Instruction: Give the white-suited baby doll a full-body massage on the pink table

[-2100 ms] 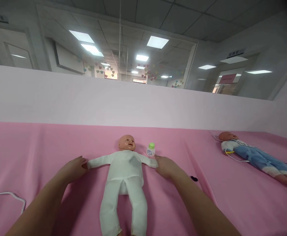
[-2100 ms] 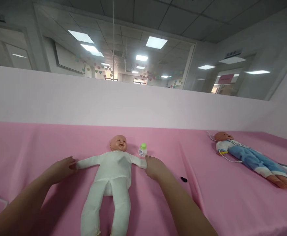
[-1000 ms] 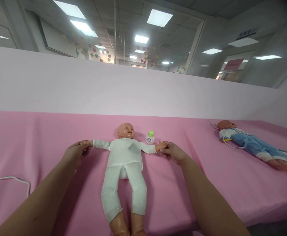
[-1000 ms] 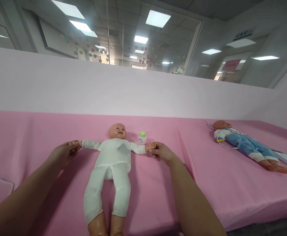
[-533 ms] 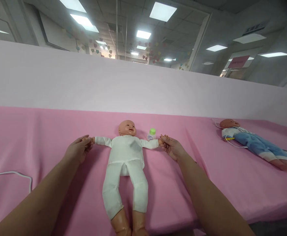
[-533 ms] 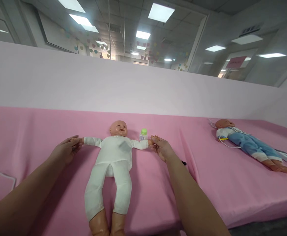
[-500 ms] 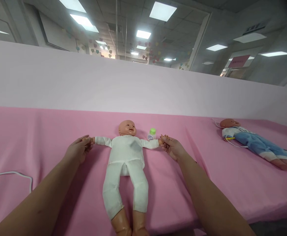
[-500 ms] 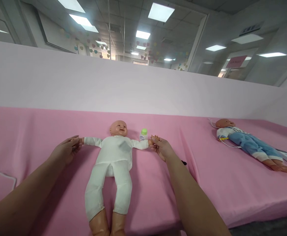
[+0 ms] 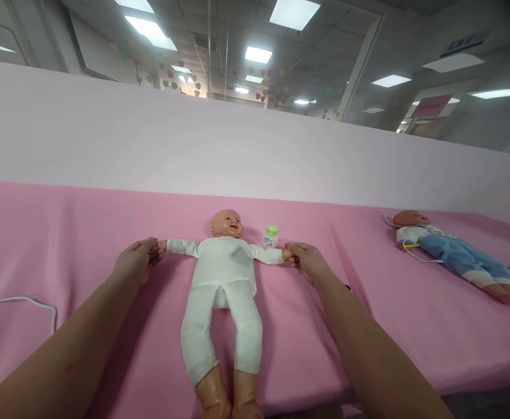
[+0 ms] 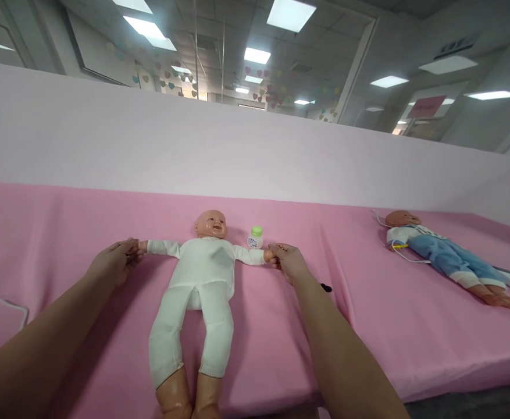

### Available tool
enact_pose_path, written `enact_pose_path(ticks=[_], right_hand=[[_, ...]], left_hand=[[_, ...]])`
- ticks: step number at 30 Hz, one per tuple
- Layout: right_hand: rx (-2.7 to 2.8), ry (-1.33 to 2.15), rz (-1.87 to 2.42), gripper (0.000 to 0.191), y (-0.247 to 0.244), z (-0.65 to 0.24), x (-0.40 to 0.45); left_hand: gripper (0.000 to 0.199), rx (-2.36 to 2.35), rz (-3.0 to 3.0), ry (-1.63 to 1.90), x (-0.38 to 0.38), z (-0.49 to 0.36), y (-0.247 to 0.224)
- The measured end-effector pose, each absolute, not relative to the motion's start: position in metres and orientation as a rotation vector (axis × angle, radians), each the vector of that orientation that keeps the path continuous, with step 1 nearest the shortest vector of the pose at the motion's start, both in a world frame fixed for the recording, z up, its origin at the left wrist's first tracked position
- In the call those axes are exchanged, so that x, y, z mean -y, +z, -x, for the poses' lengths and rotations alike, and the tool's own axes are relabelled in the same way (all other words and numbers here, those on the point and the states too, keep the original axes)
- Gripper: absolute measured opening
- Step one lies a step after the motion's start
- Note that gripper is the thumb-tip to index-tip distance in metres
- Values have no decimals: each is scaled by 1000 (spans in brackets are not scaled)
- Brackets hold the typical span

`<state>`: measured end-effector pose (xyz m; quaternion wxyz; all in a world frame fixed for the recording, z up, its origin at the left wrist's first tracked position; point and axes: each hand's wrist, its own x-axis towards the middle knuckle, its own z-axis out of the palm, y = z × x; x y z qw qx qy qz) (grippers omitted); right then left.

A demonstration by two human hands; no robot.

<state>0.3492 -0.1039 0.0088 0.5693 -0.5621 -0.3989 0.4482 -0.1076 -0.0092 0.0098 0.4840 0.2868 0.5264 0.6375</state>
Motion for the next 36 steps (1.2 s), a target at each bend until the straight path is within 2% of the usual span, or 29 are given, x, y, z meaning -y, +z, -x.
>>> enact_pose_path(ticks=[4, 8, 10, 18, 22, 27, 34, 36], right_hand=[[918, 1078, 1295, 44, 4, -352, 100], [911, 1196, 1169, 35, 4, -356, 102], [905, 1254, 1117, 38, 4, -358, 103], [1021, 1266, 1188, 37, 4, -358, 107], [969, 1198, 1225, 44, 1, -354, 104], [916, 1152, 1225, 47, -3, -350, 97], [803, 1270, 1160, 29, -3, -353, 99], [828, 1335, 1127, 30, -2, -355, 102]], left_hand=[[4, -1303, -632, 1555, 3, 109, 6], [22, -1282, -652, 1507, 3, 111, 6], [29, -1252, -693, 1498, 4, 111, 6], [11, -1177, -817, 1496, 15, 109, 8], [3, -1214, -784, 1490, 17, 107, 12], [2, -1263, -695, 1469, 8, 109, 9], [14, -1240, -692, 1415, 3, 110, 3], [15, -1218, -709, 1408, 4, 111, 2]])
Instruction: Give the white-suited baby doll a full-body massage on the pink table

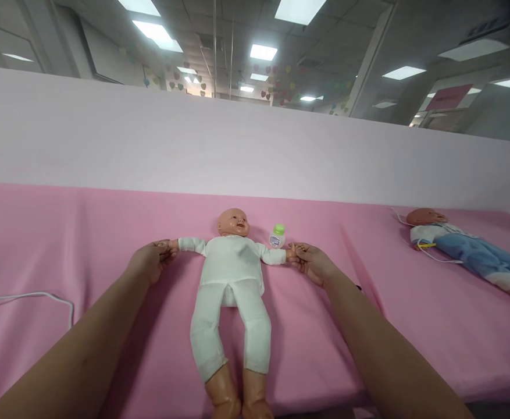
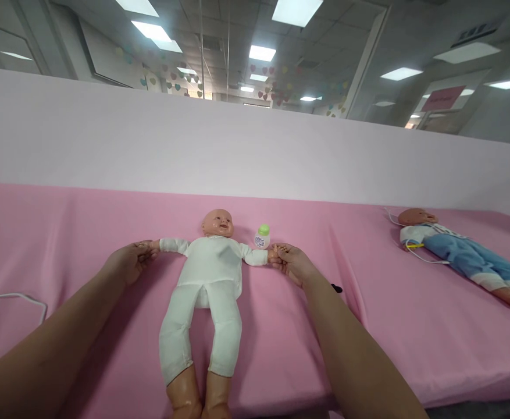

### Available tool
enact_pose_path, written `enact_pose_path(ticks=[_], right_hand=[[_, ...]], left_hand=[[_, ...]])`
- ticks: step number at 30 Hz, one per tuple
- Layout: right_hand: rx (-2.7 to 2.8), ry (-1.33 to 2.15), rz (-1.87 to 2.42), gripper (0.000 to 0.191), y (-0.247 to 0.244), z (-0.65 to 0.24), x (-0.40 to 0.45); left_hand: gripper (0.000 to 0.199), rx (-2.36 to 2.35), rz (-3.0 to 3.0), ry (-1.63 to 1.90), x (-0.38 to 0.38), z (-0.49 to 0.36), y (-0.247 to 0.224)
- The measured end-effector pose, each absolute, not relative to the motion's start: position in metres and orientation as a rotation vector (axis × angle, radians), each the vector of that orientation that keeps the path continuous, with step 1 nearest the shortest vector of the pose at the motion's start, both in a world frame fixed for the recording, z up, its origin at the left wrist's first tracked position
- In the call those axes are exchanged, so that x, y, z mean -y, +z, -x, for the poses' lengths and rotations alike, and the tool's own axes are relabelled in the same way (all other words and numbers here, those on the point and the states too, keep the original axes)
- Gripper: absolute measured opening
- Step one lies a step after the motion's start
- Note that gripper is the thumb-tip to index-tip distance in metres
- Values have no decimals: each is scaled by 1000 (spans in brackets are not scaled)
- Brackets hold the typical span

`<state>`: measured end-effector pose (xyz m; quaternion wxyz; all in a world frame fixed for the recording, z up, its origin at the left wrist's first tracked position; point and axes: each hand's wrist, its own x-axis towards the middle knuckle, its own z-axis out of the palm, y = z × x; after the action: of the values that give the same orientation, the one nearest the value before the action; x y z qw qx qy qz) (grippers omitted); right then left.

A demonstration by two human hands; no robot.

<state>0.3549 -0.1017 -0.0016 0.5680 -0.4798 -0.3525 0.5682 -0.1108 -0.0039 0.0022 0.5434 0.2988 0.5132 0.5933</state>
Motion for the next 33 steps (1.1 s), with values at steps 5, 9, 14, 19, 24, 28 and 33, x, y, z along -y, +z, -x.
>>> enact_pose_path(ticks=[5, 9, 14, 19, 24, 28, 33], right_hand=[[938, 1345, 1106, 34, -1, -357, 105], [968, 1293, 1119, 36, -3, -354, 102], [898, 1138, 1207, 46, 0, -349, 100], [833, 1125, 1243, 33, -2, -351, 97], [813, 1287, 1139, 30, -8, -360, 97], [842, 1349, 1103, 27, -10, -366, 99], [866, 1235, 1135, 35, -10, -367, 98]], left_hand=[[10, -1183, -783, 1350, 2, 118, -3], [7, -1209, -781, 1349, -1, 123, -6], [12, -1240, -668, 1389, 0, 118, -2], [10, -1262, -626, 1378, -2, 117, -1], [14, -1224, -687, 1335, -2, 120, -2], [17, -1195, -766, 1292, 0, 121, -1], [9, -1224, -732, 1308, 3, 120, 2]])
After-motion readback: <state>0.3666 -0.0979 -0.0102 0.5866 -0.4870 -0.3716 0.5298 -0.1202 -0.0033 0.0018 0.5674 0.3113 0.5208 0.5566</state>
